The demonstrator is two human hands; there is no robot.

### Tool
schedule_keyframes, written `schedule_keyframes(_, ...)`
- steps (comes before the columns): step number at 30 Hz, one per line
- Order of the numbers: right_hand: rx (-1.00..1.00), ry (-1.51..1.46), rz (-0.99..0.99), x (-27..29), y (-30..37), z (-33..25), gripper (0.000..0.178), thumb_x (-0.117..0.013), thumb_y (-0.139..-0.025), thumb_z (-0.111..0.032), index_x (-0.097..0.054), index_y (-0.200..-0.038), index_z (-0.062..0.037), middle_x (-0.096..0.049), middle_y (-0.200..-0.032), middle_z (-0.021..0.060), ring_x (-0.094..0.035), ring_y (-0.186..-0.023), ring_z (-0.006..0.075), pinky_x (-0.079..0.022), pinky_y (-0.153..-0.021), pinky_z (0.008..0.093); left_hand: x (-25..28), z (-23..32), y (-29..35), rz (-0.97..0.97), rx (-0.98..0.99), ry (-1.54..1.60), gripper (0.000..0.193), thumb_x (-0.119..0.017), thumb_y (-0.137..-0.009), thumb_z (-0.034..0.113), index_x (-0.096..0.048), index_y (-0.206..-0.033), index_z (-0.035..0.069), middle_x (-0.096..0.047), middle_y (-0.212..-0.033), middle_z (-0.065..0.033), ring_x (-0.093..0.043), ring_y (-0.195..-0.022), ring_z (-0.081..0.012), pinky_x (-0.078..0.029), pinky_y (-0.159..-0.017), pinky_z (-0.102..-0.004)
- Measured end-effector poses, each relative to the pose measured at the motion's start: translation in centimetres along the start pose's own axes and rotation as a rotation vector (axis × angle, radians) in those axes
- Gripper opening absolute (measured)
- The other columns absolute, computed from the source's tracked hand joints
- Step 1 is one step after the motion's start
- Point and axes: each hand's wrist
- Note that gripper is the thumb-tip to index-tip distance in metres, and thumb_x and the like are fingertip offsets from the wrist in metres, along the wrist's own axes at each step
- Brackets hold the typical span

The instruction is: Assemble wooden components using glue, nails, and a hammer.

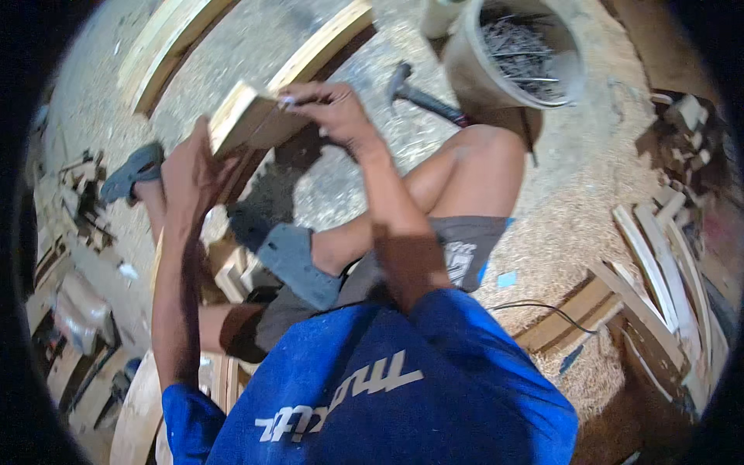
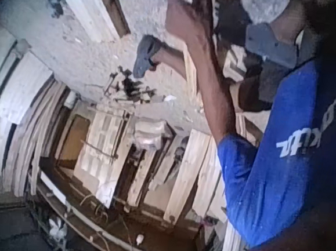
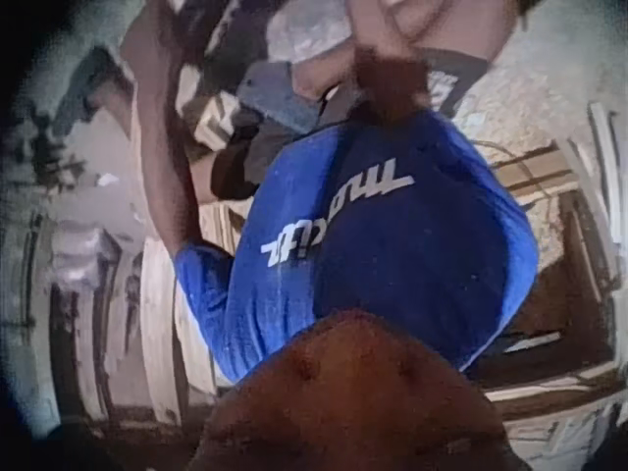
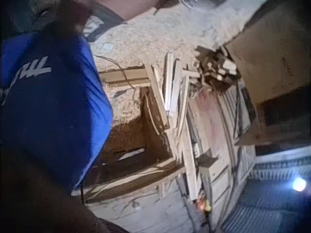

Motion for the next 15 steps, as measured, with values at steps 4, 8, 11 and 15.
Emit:
schedule_keyframes(4,-0.008,0.049,0.013,-0.2,0.8,-0.6,0.022,-0.077,-0.091,-0.005,-0.079,-0.113,-0.0041,-0.078,-0.113,0.007,-0.069,-0.105,0.0134,-0.054,-0.096,0.0294,0.6,0.0,-0.7,-0.066,-0.056,0.02,0.057,-0.083,-0.086,0.033,-0.049,-0.12,0.002,-0.07,-0.086,-0.0275,-0.07,-0.087,-0.0482,-0.052,-0.068,-0.0534)
schedule_keyframes(8,0.032,-0.142,0.019,-1.8,1.2,0.0,0.031,-0.075,-0.095,-0.007,-0.069,-0.124,-0.0012,-0.071,-0.115,0.0042,-0.063,-0.109,0.0115,-0.049,-0.099,0.0293,0.8,0.1,-0.7,-0.091,-0.028,0.052,0.063,-0.084,-0.082,0.034,-0.048,-0.122,0.001,-0.069,-0.088,-0.0277,-0.068,-0.087,-0.05,-0.051,-0.07,-0.0545)
schedule_keyframes(11,-0.035,-0.229,0.08,-2.7,1.2,1.0,0.034,-0.075,-0.096,-0.006,-0.061,-0.126,-0.0015,-0.066,-0.118,0.003,-0.059,-0.111,0.0108,-0.047,-0.1,0.0288,0.9,0.3,-0.5,-0.056,-0.044,0.038,0.059,-0.084,-0.082,0.034,-0.047,-0.116,0.003,-0.068,-0.084,-0.0275,-0.068,-0.085,-0.0496,-0.051,-0.069,-0.0546)
schedule_keyframes(15,-0.013,-0.319,0.069,-2.3,0.9,2.2,0.03,-0.077,-0.095,-0.006,-0.068,-0.123,-0.0015,-0.071,-0.114,0.0031,-0.063,-0.105,0.0102,-0.051,-0.095,0.0261,1.4,0.4,-0.7,-0.081,-0.046,0.037,0.056,-0.086,-0.082,0.033,-0.046,-0.108,0.005,-0.069,-0.082,-0.0262,-0.068,-0.083,-0.0492,-0.05,-0.067,-0.0533)
Point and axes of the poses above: each hand's wrist, its own y-axis away from the middle knuckle, its own x-axis out of the back of the hand, z = x × y
